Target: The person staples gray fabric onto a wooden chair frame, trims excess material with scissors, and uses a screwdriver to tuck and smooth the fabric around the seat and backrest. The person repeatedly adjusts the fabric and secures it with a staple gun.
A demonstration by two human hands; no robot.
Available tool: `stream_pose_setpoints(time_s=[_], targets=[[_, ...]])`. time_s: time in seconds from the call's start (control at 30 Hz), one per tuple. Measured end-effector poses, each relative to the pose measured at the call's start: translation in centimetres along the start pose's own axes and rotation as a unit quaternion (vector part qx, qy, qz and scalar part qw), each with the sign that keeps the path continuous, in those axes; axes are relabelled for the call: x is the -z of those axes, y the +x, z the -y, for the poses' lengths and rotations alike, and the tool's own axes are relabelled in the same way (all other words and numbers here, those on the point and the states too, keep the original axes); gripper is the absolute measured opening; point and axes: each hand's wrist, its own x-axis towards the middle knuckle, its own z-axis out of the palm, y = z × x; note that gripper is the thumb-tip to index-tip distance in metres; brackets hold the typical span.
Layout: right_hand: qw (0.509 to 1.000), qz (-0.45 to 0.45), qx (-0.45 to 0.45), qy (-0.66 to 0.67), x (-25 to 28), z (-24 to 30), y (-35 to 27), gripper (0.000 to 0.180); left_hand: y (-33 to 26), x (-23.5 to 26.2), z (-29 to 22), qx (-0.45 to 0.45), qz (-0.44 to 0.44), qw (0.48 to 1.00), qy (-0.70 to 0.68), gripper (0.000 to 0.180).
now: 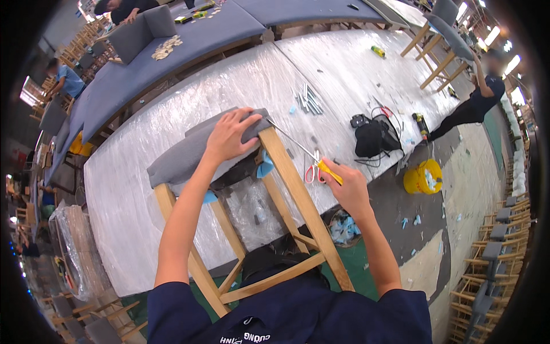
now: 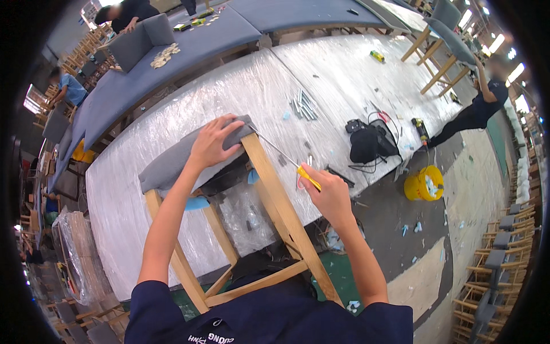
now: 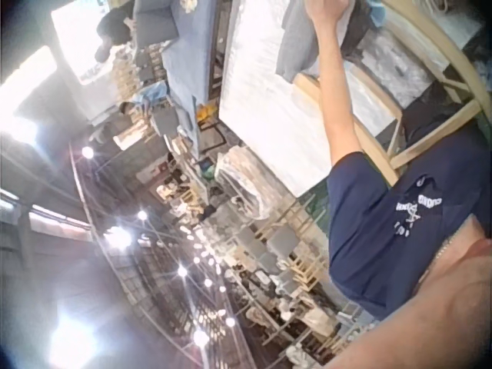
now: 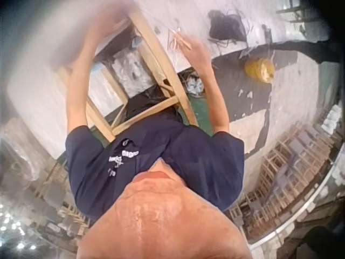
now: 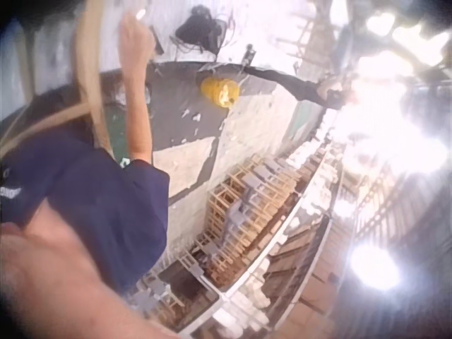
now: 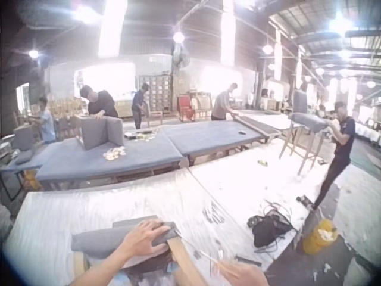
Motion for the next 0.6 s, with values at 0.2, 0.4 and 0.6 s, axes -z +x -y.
stream_pose_setpoints(time_s=[0.2, 0.4, 0.6], targets=[[0.998, -0.016, 0.03, 0.046, -0.2, -0.3, 1.1, 0.036, 0.6, -0.3, -0.3, 0.0, -0.005, 1.0, 0.008, 0.054], [0.729, 0.166, -0.344, 0.569, -3.6, -0.4, 0.0, 0.039, -1.5, 0.5, 1.1, 0.012, -0.026, 1.0, -0.007, 0.052], [0.922, 0.04, -0.156, 0.353, -5.3, -4.4, -0.8, 0.037, -0.4, -0.1, -0.3, -0.038, -0.036, 0.998, -0.036, 0.053]])
